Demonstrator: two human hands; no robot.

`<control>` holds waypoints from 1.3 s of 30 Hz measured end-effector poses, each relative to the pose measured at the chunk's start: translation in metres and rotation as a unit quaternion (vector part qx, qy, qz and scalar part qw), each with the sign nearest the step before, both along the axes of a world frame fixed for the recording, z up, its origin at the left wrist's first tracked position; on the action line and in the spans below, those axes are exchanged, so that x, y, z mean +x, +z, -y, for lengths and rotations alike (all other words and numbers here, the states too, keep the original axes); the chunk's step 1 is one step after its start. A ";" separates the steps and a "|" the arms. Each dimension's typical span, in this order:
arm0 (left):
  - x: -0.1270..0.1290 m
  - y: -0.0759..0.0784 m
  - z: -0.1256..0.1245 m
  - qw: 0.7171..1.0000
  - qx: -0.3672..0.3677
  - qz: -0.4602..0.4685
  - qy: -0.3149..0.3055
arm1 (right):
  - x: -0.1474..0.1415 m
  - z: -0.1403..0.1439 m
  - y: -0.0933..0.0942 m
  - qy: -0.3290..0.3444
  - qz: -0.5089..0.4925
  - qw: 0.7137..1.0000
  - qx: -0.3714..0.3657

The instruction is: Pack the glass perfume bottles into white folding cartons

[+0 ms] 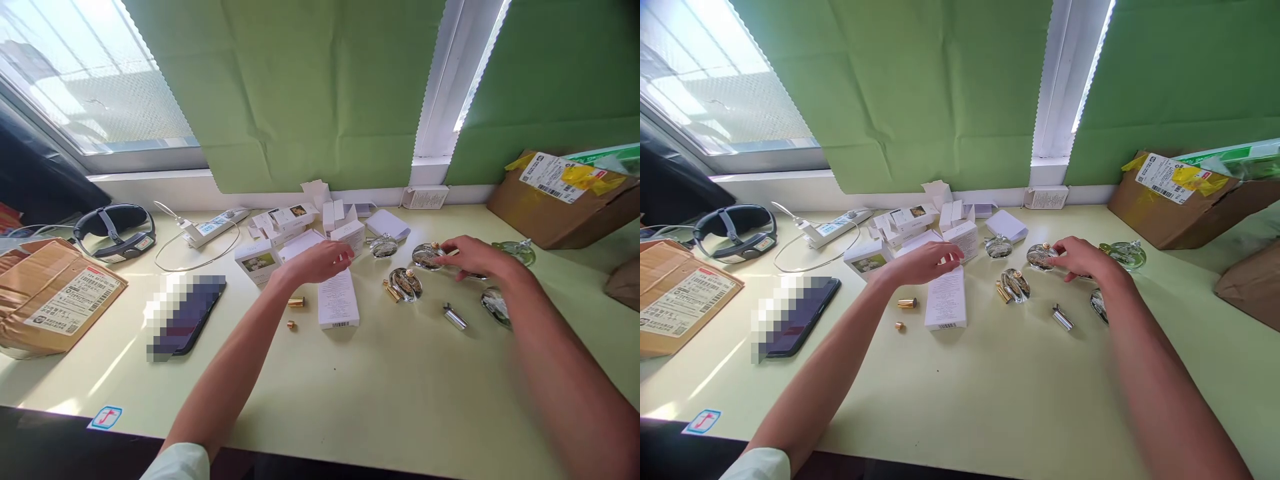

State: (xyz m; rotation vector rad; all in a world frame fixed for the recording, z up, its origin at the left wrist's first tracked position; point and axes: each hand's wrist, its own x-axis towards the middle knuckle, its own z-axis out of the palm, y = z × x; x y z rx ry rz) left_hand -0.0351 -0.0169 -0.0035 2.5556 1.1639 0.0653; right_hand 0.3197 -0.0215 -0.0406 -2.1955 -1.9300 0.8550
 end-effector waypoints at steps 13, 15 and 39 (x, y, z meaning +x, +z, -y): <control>0.088 -0.042 -0.018 0.993 0.024 0.061 0.103 | 0.034 0.044 0.069 -0.129 -0.123 0.960 0.216; 0.099 -0.049 -0.022 0.990 0.035 0.056 0.127 | 0.029 0.045 0.070 -0.126 -0.132 0.958 0.221; 0.104 0.031 0.046 0.953 0.029 0.300 0.044 | -0.020 0.058 0.082 0.079 -0.197 0.971 0.108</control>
